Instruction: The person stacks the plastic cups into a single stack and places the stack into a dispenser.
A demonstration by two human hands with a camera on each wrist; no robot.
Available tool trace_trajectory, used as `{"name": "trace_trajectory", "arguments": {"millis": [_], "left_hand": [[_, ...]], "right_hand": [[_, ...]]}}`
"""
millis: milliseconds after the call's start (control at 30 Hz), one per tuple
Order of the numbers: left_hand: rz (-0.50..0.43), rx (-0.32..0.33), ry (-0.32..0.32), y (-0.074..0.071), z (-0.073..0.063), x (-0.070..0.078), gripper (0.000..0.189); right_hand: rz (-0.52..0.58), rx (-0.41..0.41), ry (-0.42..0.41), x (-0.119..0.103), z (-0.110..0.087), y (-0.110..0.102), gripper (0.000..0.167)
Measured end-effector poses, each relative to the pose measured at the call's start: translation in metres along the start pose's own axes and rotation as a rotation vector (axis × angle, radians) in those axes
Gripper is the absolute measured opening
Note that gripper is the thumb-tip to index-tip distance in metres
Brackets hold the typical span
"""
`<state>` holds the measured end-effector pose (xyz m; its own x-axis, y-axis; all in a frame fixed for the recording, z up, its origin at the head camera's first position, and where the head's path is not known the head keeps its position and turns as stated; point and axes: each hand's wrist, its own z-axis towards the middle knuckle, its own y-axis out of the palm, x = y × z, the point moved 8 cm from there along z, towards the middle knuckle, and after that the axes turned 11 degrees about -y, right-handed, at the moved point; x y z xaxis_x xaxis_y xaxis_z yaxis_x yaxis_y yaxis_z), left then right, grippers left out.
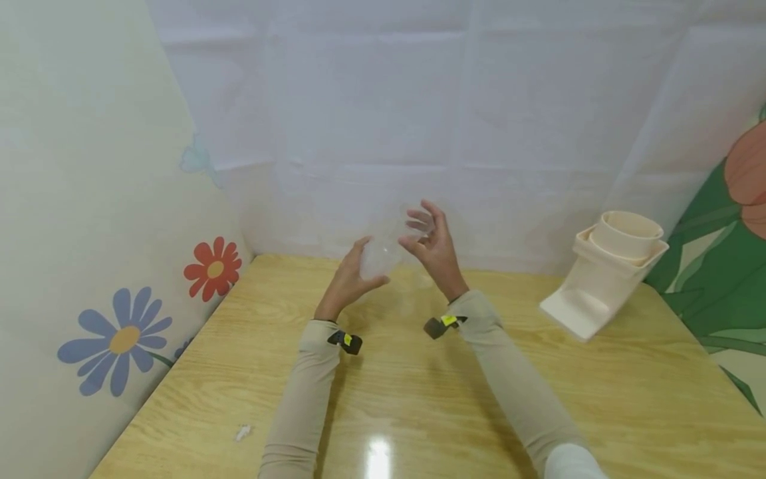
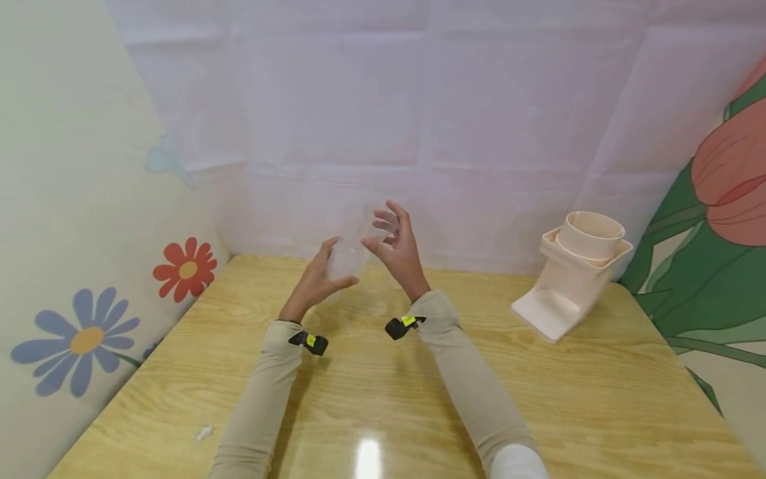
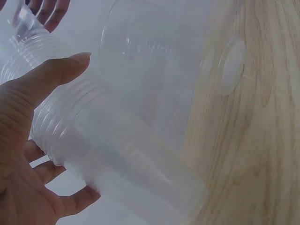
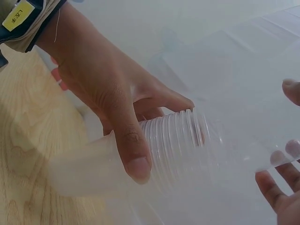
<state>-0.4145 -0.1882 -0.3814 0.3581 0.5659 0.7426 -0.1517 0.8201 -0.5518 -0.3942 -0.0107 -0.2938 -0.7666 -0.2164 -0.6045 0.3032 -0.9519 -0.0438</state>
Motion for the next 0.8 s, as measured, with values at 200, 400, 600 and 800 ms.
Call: {"name": "trace_trajectory", "arguments": {"millis": [200, 400, 600, 800], "left_hand": [[-0.002, -0.001, -0.006, 0.0, 0.001, 0.0, 0.094], [-0.003, 0.004, -0.001, -0.001, 0.0, -0.001, 0.094], [-0.011, -0.003, -0.017, 0.0, -0.001, -0.003, 0.094], [-0.016, 0.004, -0.012, -0.002, 0.0, -0.003, 0.094]], "right_hand": [[0.012, 0.001, 0.004, 0.017, 0.0, 0.0, 0.076], [0.018, -0.003, -0.016, 0.036, -0.003, 0.0, 0.078], [0.006, -0.037, 0.006, 0.018, -0.002, 0.012, 0.077], [-0.025, -0.055, 0.015, 0.005, -0.001, 0.018, 0.075]]}}
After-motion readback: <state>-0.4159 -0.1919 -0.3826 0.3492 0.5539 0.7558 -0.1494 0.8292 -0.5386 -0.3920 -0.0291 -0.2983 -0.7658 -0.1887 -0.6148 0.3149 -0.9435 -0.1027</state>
